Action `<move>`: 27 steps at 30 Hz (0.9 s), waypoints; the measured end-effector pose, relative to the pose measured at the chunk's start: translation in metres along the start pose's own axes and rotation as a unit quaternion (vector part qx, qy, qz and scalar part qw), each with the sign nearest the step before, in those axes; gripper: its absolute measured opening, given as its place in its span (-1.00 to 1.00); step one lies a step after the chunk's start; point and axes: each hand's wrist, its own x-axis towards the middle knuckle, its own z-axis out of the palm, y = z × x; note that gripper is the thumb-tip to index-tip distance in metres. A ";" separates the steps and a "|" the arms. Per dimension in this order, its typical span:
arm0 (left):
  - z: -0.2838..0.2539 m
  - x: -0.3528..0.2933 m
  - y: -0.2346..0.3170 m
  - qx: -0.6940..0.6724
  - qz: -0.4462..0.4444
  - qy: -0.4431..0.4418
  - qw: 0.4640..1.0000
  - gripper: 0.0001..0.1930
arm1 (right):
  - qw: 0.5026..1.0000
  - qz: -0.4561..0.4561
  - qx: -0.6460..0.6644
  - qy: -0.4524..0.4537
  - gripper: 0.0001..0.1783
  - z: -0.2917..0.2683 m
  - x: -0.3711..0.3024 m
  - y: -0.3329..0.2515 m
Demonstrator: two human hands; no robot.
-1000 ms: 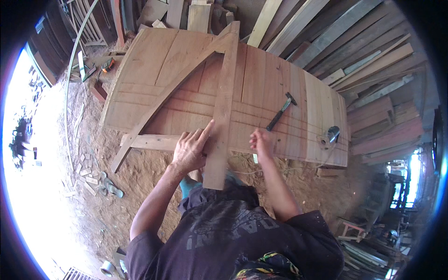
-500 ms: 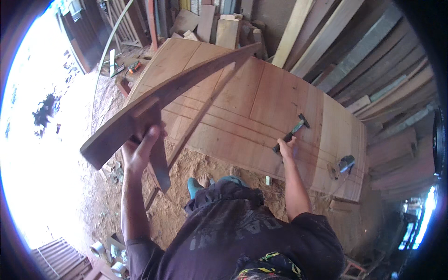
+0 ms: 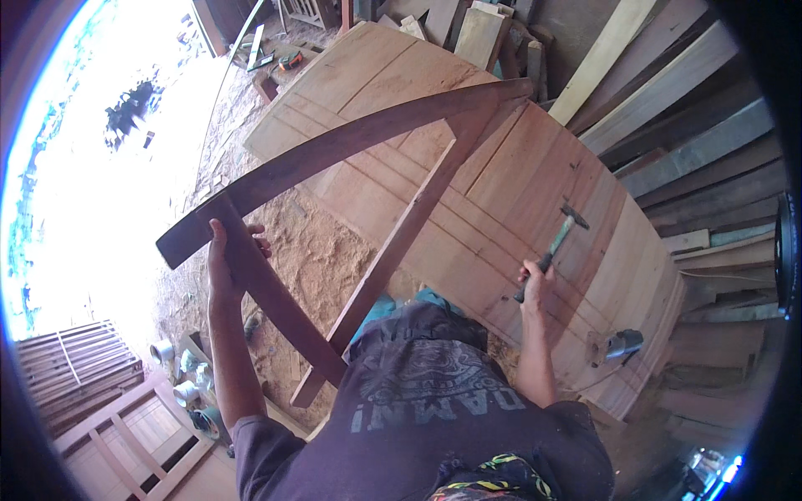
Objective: The person assembles a wooden structure by hammering nails into wooden planks and using a power tool to smooth the edges. The person repeatedly positions planks, hammers them into place, and uses a handheld router to finish the joints.
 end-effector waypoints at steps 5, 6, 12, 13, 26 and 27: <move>-0.027 0.022 -0.052 -0.041 -0.088 0.075 0.992 0.03 | 0.984 -0.003 0.038 -0.172 -0.73 0.088 -0.037 -0.039; -0.036 0.026 -0.067 -0.053 -0.099 0.070 0.991 0.02 | 0.974 -0.001 0.065 -0.215 -0.71 0.107 -0.044 -0.041; -0.051 0.046 -0.108 -0.090 -0.110 0.065 0.988 -0.11 | 0.962 0.019 0.002 -0.272 -0.65 0.202 -0.046 0.012; -0.054 0.037 -0.104 -0.097 -0.093 0.067 0.989 -0.11 | 0.967 0.035 -0.032 -0.249 -0.62 0.210 -0.062 0.004; -0.141 -0.002 -0.181 -0.054 -0.184 0.136 0.972 -0.20 | 0.935 -0.045 -0.104 -0.336 -0.71 0.236 -0.116 -0.011; -0.129 -0.010 -0.190 -0.057 -0.176 0.164 0.969 -0.23 | 0.935 -0.043 -0.113 -0.334 -0.70 0.228 -0.119 -0.009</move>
